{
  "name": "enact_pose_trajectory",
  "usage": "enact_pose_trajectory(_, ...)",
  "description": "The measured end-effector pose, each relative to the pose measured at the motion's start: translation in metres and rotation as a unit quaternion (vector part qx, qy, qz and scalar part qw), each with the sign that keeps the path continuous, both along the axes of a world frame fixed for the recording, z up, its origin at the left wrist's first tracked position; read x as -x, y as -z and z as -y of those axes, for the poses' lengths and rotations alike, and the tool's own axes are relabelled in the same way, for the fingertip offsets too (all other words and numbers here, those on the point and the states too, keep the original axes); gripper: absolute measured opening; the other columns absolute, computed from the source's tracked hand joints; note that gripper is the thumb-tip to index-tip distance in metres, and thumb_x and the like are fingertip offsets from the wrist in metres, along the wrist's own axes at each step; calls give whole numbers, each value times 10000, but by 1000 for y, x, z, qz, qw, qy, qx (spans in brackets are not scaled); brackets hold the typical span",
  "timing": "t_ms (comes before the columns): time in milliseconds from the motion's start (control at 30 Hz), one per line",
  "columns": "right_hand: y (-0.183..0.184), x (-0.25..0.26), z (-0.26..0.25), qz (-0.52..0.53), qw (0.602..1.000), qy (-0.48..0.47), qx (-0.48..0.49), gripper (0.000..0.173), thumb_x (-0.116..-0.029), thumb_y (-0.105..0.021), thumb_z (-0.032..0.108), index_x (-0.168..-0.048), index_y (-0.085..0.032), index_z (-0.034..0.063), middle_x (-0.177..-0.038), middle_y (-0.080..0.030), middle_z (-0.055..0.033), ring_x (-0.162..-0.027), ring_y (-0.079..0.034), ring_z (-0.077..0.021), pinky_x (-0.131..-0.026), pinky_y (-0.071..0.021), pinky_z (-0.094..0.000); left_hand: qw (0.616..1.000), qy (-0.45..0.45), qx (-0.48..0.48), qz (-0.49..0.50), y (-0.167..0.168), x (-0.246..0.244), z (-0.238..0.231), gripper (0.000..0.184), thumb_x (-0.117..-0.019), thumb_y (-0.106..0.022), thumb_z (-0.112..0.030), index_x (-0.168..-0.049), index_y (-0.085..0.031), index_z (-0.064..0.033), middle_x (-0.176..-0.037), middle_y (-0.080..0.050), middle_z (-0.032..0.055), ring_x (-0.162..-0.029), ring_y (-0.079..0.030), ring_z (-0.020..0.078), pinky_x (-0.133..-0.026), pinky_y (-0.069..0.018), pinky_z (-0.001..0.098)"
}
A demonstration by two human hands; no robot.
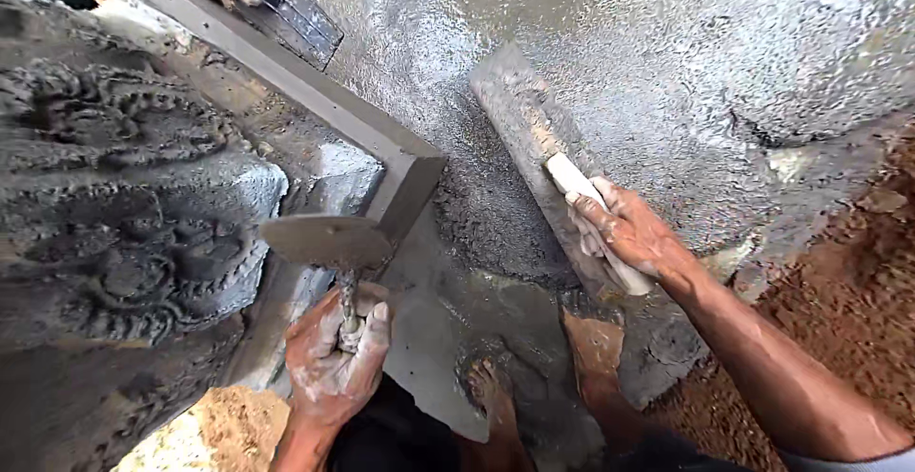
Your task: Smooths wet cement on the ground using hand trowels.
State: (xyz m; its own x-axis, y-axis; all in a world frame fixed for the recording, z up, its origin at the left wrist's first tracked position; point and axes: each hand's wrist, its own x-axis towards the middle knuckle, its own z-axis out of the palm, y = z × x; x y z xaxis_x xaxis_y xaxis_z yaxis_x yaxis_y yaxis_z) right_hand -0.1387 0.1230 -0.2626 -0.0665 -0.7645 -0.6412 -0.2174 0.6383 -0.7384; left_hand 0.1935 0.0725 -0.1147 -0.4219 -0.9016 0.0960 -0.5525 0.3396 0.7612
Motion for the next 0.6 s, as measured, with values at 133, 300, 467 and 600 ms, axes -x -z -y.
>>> enact_pose_trajectory(133, -15, -6, 9, 105, 986, 132, 10, 307, -1091, -482, 367, -1103, -562, 72, -687, -604, -33, -515, -608, -155, -498, -562, -339, 997, -33, -77, -7, -51, 34, 5, 182, -1035, -585, -335, -920, -682, -232, -848, -712, -111, -676, -672, 36, -587, -583, 216)
enact_pose_trajectory(300, -29, -11, 10, 148, 961, 230, 37, 259, -1085, -503, 343, -1122, -539, 89, -688, -596, -9, -494, -599, -127, -468, -560, -296, 994, -29, -108, -22, -82, 67, -4, 207, -1033, -590, -353, -862, -657, -257, -790, -685, -101, -617, -646, 47, -533, -552, 200)
enact_pose_trajectory(467, -25, -34, 29, 206, 932, 296, 36, 233, -1098, -481, 321, -1156, -489, 95, -678, -573, -14, -467, -579, -135, -439, -556, -300, 998, 3, -29, -58, -50, 79, 13, 228, -1042, -571, -330, -861, -664, -226, -808, -697, -93, -628, -658, 45, -530, -568, 201)
enact_pose_trajectory(600, -48, -40, 65, 172, 951, 257, 4, 285, -1119, -422, 374, -1151, -485, 98, -684, -566, -9, -485, -576, -125, -463, -551, -299, 992, 18, 69, -103, -31, 72, 34, 206, -1011, -577, -269, -848, -643, -162, -767, -682, -87, -636, -656, 41, -556, -576, 229)
